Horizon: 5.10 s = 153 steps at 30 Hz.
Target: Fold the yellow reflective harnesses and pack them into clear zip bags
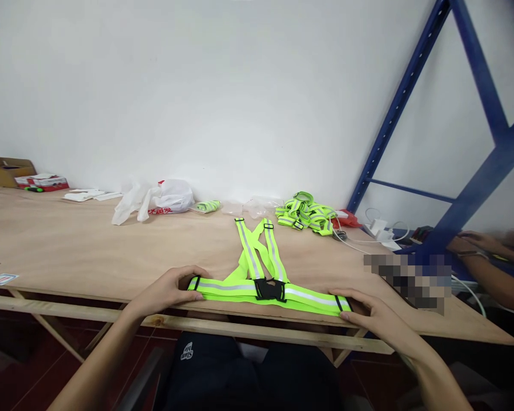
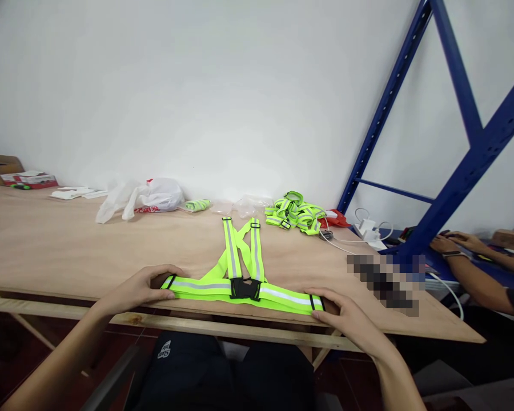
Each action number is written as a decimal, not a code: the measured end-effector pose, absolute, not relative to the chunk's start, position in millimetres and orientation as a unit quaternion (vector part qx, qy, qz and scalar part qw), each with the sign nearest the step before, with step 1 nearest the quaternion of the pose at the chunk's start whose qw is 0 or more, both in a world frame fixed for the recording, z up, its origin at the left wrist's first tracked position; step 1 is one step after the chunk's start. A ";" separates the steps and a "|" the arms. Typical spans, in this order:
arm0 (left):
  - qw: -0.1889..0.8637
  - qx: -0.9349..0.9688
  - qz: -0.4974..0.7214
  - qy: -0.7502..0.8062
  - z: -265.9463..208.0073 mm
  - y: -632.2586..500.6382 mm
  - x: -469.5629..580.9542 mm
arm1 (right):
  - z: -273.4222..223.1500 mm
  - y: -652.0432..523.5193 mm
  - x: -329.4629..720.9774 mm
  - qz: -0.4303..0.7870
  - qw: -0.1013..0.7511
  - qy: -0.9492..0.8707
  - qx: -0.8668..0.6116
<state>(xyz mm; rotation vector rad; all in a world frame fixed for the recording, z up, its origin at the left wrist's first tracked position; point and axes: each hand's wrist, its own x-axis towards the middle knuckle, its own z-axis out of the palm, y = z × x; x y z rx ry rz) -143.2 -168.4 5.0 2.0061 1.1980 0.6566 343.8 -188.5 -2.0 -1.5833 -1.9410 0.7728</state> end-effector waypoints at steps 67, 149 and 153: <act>0.255 0.796 0.272 0.477 4.0 -177.8 -153.9 | -28.9 -180.5 209.7 0.088 0.349 -0.844 -0.398; 0.048 0.887 0.152 0.434 -13.8 -215.0 61.0 | 15.5 -141.3 154.6 0.346 0.353 -0.811 -0.312; 0.154 0.896 0.216 0.356 -0.6 -215.5 29.4 | 6.5 -135.5 153.8 0.372 0.325 -0.806 -0.327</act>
